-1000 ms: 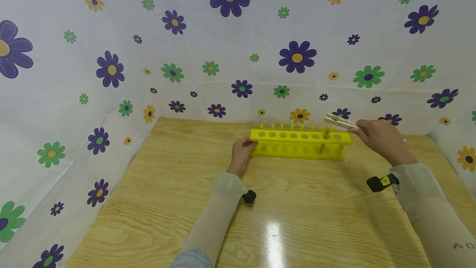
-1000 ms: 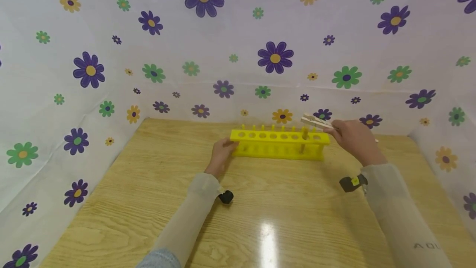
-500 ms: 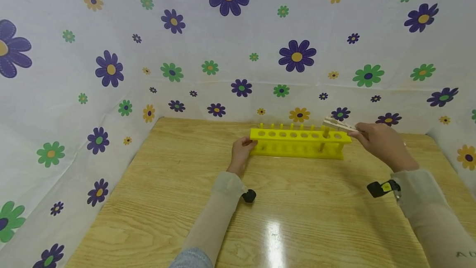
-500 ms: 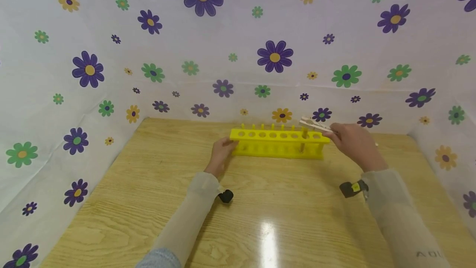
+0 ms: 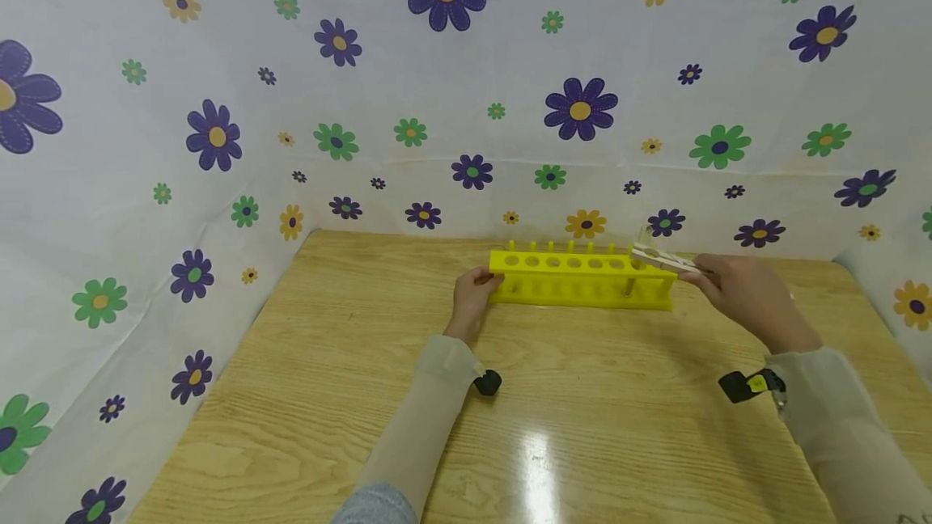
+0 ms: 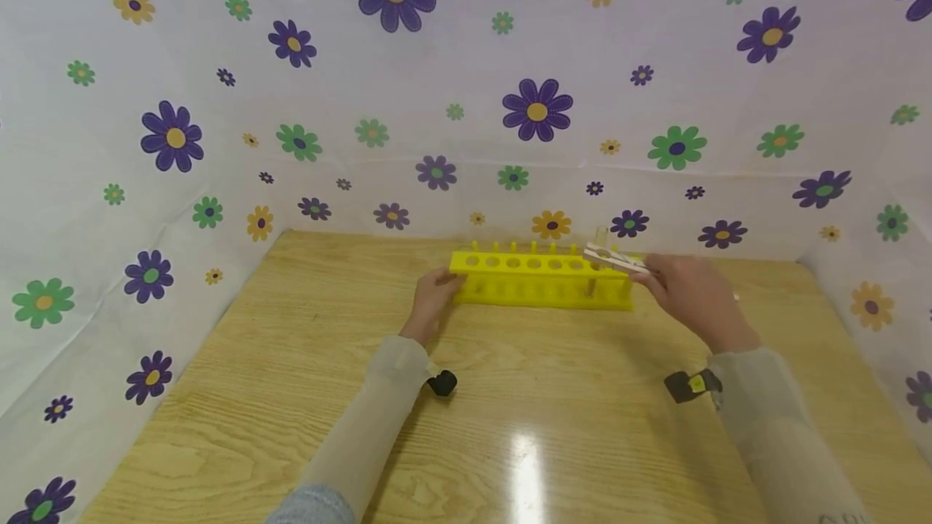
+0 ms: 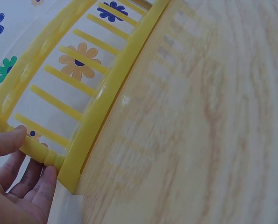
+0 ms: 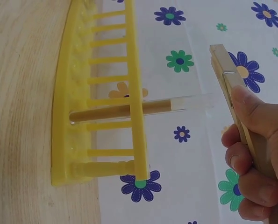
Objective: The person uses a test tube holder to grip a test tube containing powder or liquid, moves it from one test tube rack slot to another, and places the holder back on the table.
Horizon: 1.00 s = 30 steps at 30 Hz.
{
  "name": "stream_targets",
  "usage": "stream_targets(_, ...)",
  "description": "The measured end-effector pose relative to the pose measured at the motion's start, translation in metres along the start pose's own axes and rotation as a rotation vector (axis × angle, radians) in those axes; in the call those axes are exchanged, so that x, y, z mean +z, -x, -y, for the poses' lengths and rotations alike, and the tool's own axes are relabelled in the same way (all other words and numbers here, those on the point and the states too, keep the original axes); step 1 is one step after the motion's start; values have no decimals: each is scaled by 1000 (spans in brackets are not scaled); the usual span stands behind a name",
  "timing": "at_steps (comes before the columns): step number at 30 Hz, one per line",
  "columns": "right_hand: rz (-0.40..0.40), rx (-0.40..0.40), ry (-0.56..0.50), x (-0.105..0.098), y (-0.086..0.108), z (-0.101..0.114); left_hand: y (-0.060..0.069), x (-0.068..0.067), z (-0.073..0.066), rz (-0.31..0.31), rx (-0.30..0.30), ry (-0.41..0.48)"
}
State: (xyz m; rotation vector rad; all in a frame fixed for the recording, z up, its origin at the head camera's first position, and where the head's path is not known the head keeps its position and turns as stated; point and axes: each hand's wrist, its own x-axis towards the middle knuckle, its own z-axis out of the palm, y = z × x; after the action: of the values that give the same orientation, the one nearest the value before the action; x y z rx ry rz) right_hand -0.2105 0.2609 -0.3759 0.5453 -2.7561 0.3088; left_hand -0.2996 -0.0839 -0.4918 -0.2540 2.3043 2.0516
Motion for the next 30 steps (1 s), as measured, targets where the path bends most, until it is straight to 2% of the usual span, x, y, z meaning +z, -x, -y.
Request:
stream_targets(19,-15,-4,-14,9,17,2,3,-1,-3,7,-11,18)
stream_targets(21,-5,6,-22,10,18,2,2,-1,-2,0,-12,7)
stream_targets(22,9,18,-29,10,19,3,-2,0,2,-5,-11,3)
stream_targets(26,72,54,-49,9,21,4,-1,0,2,-8,-10,0)
stream_targets(30,80,57,-49,10,21,3,-1,0,1,-10,-5,4)
